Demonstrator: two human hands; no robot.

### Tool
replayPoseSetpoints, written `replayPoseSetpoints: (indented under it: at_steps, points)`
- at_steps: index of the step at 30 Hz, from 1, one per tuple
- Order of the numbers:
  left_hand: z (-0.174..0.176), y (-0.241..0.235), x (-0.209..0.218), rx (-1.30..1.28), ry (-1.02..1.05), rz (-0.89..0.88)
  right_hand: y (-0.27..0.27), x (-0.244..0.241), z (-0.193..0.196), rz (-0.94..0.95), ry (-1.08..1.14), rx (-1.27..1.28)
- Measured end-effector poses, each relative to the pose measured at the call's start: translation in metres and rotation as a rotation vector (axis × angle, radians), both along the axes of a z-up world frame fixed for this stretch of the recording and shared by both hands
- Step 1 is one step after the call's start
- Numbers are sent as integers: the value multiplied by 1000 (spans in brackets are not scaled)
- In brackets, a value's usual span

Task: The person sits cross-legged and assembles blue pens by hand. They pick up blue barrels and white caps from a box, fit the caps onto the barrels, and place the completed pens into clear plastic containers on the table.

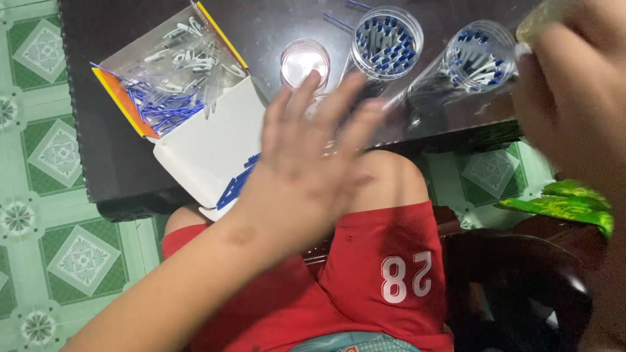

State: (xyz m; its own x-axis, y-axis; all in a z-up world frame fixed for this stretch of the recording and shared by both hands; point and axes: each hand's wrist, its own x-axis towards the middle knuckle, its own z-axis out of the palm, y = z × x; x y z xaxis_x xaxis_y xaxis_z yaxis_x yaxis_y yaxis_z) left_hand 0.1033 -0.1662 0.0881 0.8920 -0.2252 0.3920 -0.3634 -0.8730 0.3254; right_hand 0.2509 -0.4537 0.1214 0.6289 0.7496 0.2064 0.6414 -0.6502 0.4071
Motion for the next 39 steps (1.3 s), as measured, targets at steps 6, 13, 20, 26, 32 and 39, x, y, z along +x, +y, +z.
replayPoseSetpoints:
  at_steps: [6,13,20,26,32,39]
  points:
    - [52,-13,-9,-147,-329,-454,19,-121,34,531,242,356]
    - [-23,8,-113,-301,616,-598,73,-167,-44,836,943,391]
    - [-48,83,-120,481,181,-106,165,-175,-102,-393,2051,1342]
    - [-56,191,-113,623,474,123,215,-113,-147,-464,1802,1462]
    - [-37,190,-77,-23,964,395,201,-86,-235,196,389,310]
    - [-59,122,-112,434,367,83,264,-171,-181,-467,2182,1585]
